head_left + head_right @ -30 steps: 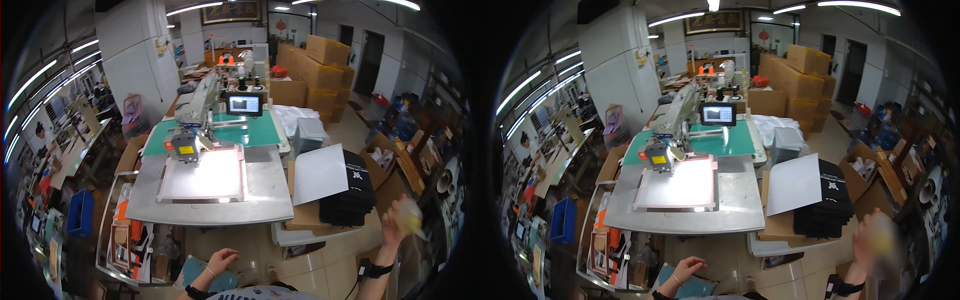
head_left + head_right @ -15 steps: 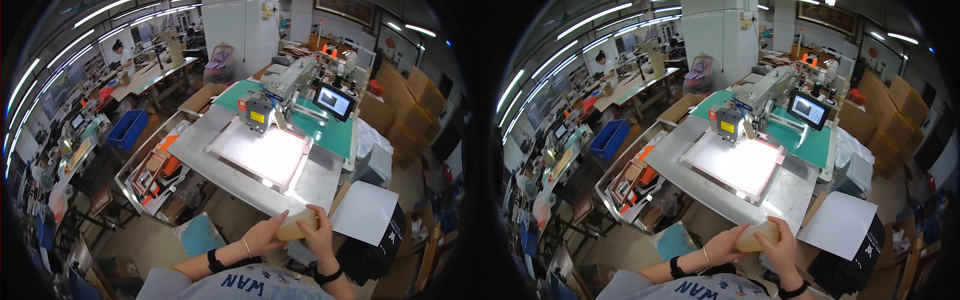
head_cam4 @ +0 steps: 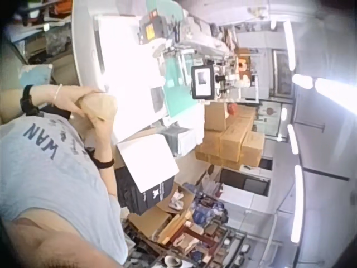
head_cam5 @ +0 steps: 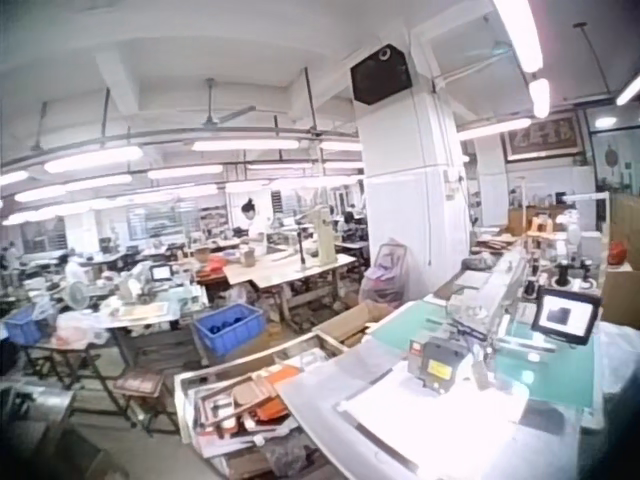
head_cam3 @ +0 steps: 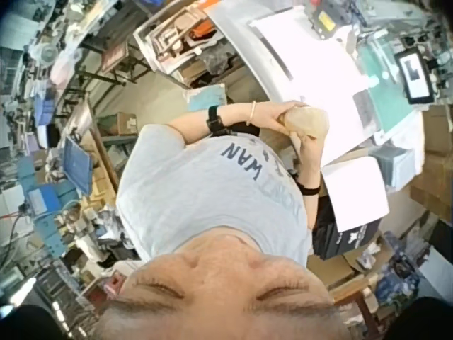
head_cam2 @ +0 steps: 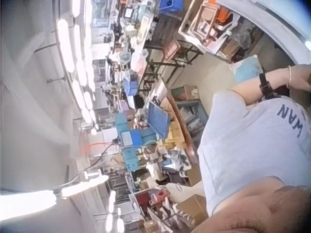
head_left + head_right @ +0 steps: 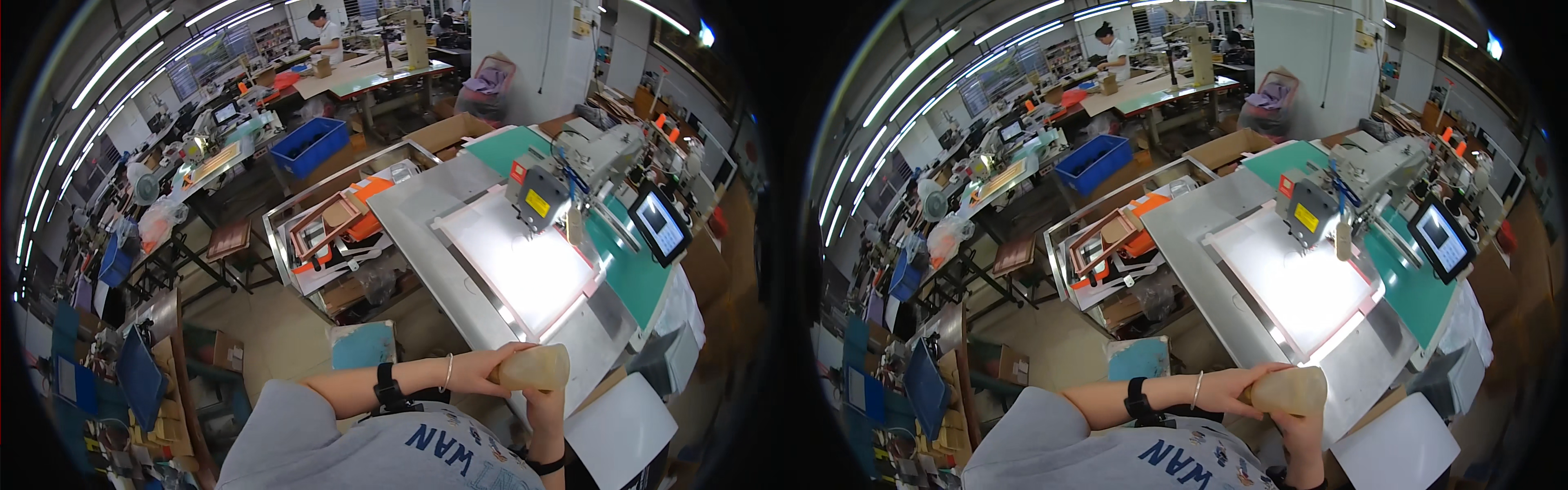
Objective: The person applies glue from a squeeze bottle to the edges of a cardboard frame and then places a pink plastic frame on top. They press the components together and position the assembly on a machine table.
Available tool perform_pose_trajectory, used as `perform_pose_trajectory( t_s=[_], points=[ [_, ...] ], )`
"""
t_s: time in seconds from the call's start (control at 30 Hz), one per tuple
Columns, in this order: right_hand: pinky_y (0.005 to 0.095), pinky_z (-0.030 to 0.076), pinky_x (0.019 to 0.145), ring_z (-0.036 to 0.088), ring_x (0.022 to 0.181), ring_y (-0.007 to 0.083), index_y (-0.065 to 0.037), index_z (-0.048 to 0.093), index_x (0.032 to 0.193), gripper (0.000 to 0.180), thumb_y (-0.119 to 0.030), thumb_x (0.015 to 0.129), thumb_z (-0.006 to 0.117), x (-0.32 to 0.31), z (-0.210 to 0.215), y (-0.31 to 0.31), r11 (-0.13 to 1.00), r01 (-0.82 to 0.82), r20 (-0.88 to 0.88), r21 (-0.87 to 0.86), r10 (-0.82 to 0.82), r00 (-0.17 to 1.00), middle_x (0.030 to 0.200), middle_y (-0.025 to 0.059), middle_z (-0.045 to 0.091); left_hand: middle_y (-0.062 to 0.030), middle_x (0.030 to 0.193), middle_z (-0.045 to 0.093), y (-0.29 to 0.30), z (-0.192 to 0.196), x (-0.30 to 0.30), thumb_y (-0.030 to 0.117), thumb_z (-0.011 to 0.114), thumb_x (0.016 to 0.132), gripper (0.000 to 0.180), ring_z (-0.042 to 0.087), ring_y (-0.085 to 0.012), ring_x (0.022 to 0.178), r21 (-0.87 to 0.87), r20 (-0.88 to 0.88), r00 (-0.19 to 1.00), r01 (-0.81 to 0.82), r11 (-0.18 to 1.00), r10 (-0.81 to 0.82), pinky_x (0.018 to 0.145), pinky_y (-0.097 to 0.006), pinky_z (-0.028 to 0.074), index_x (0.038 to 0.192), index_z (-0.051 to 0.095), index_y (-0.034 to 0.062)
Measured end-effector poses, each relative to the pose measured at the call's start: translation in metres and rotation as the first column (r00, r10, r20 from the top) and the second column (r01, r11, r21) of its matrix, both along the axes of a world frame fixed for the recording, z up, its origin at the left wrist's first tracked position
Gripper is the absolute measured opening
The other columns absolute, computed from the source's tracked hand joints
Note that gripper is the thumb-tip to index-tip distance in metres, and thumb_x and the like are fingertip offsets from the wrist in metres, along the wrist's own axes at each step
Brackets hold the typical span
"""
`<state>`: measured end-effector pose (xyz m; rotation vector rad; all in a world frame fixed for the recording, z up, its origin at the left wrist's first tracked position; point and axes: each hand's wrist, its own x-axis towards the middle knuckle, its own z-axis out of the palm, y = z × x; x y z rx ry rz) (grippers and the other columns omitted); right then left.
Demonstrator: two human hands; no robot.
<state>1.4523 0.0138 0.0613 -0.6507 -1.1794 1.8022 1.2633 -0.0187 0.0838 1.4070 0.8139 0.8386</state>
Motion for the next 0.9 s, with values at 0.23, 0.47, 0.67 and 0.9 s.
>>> perform_pose_trajectory(
  t_s=[0.23,0.47,0.67,0.9],
  points=[
    [0.0378,0.046,0.086,0.054,0.102,0.0266,0.002,0.037,0.122,0.070,-0.019,0.067,0.073,-0.014,0.004,0.098,0.931,0.350,0.064,0.108,-0.358,0.932,0.113,0.0174,0.053,-0.0111,0.102,0.060,0.042,-0.092,-0.173,0.022,0.064,0.080,0.036,0.058,-0.0206,0.095,-0.049,-0.467,0.857,-0.269,0.962,0.216,0.083,-0.032,0.046,0.109,0.054,0.0031],
    [0.0370,0.043,0.088,0.049,0.102,0.0253,-0.001,0.035,0.124,0.062,-0.026,0.076,0.066,-0.050,-0.044,0.181,0.967,0.254,0.267,0.004,-0.246,0.932,0.117,0.0155,0.047,-0.0150,0.121,0.050,-0.038,-0.256,-0.315,0.057,0.065,0.067,0.077,0.047,-0.0333,0.112,-0.564,-0.824,0.280,-0.501,0.656,-0.493,0.093,-0.043,0.041,0.119,0.049,0.0017],
    [0.0333,0.047,0.078,0.056,0.080,0.0214,0.003,0.042,0.113,0.042,-0.021,0.083,0.057,-0.110,-0.044,0.197,0.994,0.041,0.737,0.097,-0.099,0.668,0.101,0.0132,0.055,-0.0246,0.135,0.029,-0.161,-0.356,-0.324,0.058,0.074,0.055,0.114,0.036,-0.0351,0.123,-0.676,-0.647,0.667,-0.726,-0.125,-0.369,0.098,-0.042,0.037,0.132,0.021,-0.0066],
    [0.0400,0.046,0.075,0.056,0.072,0.0245,0.005,0.055,0.072,0.023,-0.017,0.079,0.054,-0.167,-0.047,0.227,0.992,-0.124,0.466,-0.001,0.110,0.878,0.075,0.0129,0.057,-0.0276,0.116,0.050,-0.196,-0.399,-0.264,0.054,0.071,0.061,0.094,0.049,-0.0363,0.110,-0.476,-0.875,0.468,-0.783,-0.400,0.126,0.088,-0.042,0.044,0.123,0.038,-0.0092]
  ],
)
